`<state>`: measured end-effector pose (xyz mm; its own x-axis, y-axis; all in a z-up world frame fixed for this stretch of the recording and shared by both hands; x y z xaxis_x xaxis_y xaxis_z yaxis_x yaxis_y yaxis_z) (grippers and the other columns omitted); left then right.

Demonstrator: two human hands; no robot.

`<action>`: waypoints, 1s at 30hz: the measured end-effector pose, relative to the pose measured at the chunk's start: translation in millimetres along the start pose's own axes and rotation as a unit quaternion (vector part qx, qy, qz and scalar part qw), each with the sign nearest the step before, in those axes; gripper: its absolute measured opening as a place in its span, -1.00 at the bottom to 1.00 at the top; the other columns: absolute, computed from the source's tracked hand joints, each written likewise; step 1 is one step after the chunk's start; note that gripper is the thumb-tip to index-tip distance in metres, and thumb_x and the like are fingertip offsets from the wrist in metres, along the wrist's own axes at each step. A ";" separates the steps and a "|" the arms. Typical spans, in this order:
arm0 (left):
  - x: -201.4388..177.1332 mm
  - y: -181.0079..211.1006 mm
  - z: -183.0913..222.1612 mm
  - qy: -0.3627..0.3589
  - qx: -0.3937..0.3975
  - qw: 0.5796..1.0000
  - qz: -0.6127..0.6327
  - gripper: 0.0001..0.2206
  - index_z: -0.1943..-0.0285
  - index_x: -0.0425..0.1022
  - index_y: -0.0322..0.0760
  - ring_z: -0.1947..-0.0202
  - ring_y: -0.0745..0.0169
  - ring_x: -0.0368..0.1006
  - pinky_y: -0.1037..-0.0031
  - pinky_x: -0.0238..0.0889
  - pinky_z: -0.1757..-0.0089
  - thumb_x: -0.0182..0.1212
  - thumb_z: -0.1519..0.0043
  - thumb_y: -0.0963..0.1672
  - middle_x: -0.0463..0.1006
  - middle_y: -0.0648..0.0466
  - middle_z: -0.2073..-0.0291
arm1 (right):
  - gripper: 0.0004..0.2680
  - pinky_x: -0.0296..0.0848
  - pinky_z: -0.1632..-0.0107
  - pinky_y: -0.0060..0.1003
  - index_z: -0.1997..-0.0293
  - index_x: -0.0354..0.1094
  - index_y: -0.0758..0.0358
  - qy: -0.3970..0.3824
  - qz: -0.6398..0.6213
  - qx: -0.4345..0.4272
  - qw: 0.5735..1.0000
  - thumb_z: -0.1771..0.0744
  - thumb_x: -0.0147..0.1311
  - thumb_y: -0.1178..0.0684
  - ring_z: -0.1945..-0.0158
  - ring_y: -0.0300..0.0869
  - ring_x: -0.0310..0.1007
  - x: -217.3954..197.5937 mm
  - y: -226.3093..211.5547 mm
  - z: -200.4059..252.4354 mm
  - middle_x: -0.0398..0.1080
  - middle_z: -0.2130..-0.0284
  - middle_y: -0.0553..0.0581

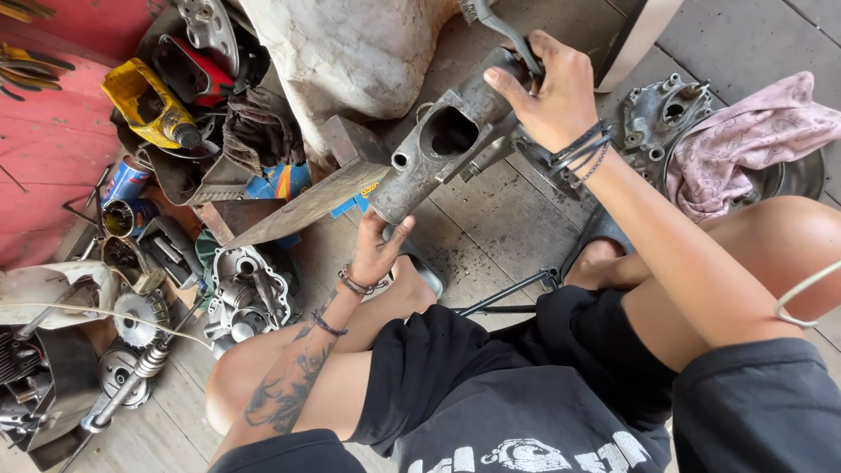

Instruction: The person scrubs a metal engine cylinder with a wire brush, focusing on the interior and exterior surfaces. They rotate the part to access different areas and continue scrubbing throughout the clip.

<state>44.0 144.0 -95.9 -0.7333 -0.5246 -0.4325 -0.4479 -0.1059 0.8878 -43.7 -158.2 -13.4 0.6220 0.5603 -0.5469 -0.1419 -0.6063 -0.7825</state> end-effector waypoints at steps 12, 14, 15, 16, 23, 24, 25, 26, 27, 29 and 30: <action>2.0 26.3 -28.6 0.005 -0.018 1.000 -0.018 -0.36 -0.42 0.19 -0.48 -0.41 -0.14 0.15 0.19 -0.02 -0.43 0.24 -0.29 0.04 0.11 -0.20 -0.39 | -0.47 0.22 0.41 -0.24 0.15 0.43 0.25 0.014 0.063 -0.065 0.996 -0.46 -0.18 -0.52 0.57 -0.25 0.07 14.1 12.2 -18.9 0.08 0.59 -0.04; -2.9 41.2 -39.7 -0.025 0.028 0.990 -0.133 -0.51 -0.11 0.45 -0.49 -0.27 -0.21 0.33 0.13 0.34 -0.18 0.00 -0.38 0.08 0.21 -0.22 -0.32 | -0.51 0.29 0.40 -0.17 0.13 0.42 0.31 0.045 0.116 -0.100 0.987 -0.52 -0.18 -0.42 0.48 -0.12 0.31 11.1 8.2 -19.7 0.32 0.48 0.06; -4.1 44.7 -41.6 -0.024 0.028 0.990 -0.133 -0.51 -0.11 0.45 -0.49 -0.27 -0.21 0.33 0.13 0.34 -0.18 0.00 -0.38 0.08 0.21 -0.22 -0.32 | -0.51 0.29 0.40 -0.17 0.13 0.42 0.31 0.044 0.117 -0.101 0.987 -0.52 -0.18 -0.42 0.48 -0.12 0.31 11.6 8.7 -19.7 0.32 0.48 0.06; -2.8 50.4 -43.2 -0.037 0.048 0.989 -0.132 -0.47 -0.15 0.40 -0.59 -0.29 -0.26 0.28 0.08 0.26 -0.24 0.00 -0.38 0.07 0.19 -0.28 -0.31 | -0.50 0.31 0.41 -0.13 0.05 0.43 0.39 0.060 0.146 -0.110 0.981 -0.52 -0.20 -0.39 0.41 -0.03 0.40 10.4 8.3 -19.3 0.38 0.41 0.13; 8.9 46.9 -15.0 -0.146 0.056 0.898 -0.411 -0.63 0.37 0.38 -0.25 0.58 0.08 0.38 0.29 0.22 0.59 0.11 -0.37 0.05 0.44 0.02 0.42 | -0.69 0.31 0.43 -0.12 0.16 0.38 0.42 0.111 0.158 -0.084 0.978 -0.49 -0.04 -0.11 0.43 -0.04 0.39 9.9 -9.1 -10.3 0.37 0.38 0.16; 7.5 52.1 -11.9 -0.148 0.056 0.897 -0.412 -0.63 0.37 0.38 -0.25 0.58 0.08 0.38 0.29 0.22 0.59 0.11 -0.37 0.05 0.44 0.02 0.42 | -0.69 0.31 0.43 -0.12 0.16 0.38 0.42 0.112 0.158 -0.083 0.978 -0.49 -0.04 -0.11 0.43 -0.04 0.39 12.2 -6.1 -11.7 0.37 0.38 0.16; 7.0 62.1 -7.2 -0.147 0.097 0.898 -0.404 -0.73 0.26 0.36 -0.26 0.57 0.09 0.36 0.30 0.24 0.55 0.09 -0.39 -0.02 0.44 0.03 0.43 | -0.72 0.27 0.45 -0.14 0.18 0.37 0.38 0.122 0.161 -0.075 0.977 -0.47 -0.02 -0.10 0.46 -0.07 0.33 14.4 -3.0 -12.6 0.32 0.41 0.11; 6.1 72.1 -2.2 -0.146 0.138 0.896 -0.395 -0.83 0.16 0.34 -0.27 0.55 0.09 0.34 0.31 0.25 0.50 0.06 -0.41 -0.09 0.43 0.03 0.43 | -0.75 0.23 0.47 -0.17 0.21 0.35 0.33 0.132 0.164 -0.066 0.975 -0.45 0.00 -0.08 0.50 -0.11 0.27 16.8 -0.1 -13.5 0.27 0.44 0.06; 0.9 68.1 0.0 -0.148 0.139 0.896 -0.396 -0.83 0.16 0.34 -0.27 0.55 0.09 0.34 0.31 0.25 0.50 0.06 -0.41 -0.09 0.43 0.03 0.43 | -0.75 0.23 0.47 -0.17 0.21 0.35 0.33 0.133 0.164 -0.065 0.975 -0.45 0.00 -0.08 0.50 -0.11 0.27 16.2 -0.9 -16.1 0.27 0.44 0.06; -6.1 72.3 8.7 -0.130 0.252 0.866 -0.413 -0.82 -0.10 0.52 -0.13 0.47 0.24 0.46 0.46 0.33 0.43 0.18 -0.37 -0.08 0.57 0.19 0.27 | -0.74 0.43 0.31 -0.07 -0.20 0.34 0.30 0.129 0.146 -0.078 0.978 -0.46 -0.02 -0.06 0.28 0.05 0.50 15.3 -4.4 -21.9 0.48 0.26 0.15; -7.5 79.2 4.1 -0.130 0.252 0.865 -0.413 -0.82 -0.10 0.52 -0.13 0.47 0.24 0.46 0.46 0.33 0.43 0.18 -0.37 -0.08 0.57 0.19 0.27 | -0.74 0.43 0.31 -0.07 -0.20 0.34 0.30 0.130 0.146 -0.078 0.978 -0.46 -0.02 -0.06 0.28 0.05 0.50 16.2 3.0 -25.4 0.48 0.26 0.15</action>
<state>11.9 143.0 -23.0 -0.1170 -0.2304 -0.9660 -0.9925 0.0625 0.1053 -14.4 -165.3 -17.1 0.7497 0.2013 -0.6304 -0.2360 -0.8087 -0.5388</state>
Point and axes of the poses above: each hand's wrist, its own z-axis away from the middle knuckle, its own x-axis out of the palm, y = z × x, the point moved 6 cm from there along -z, towards the middle knuckle
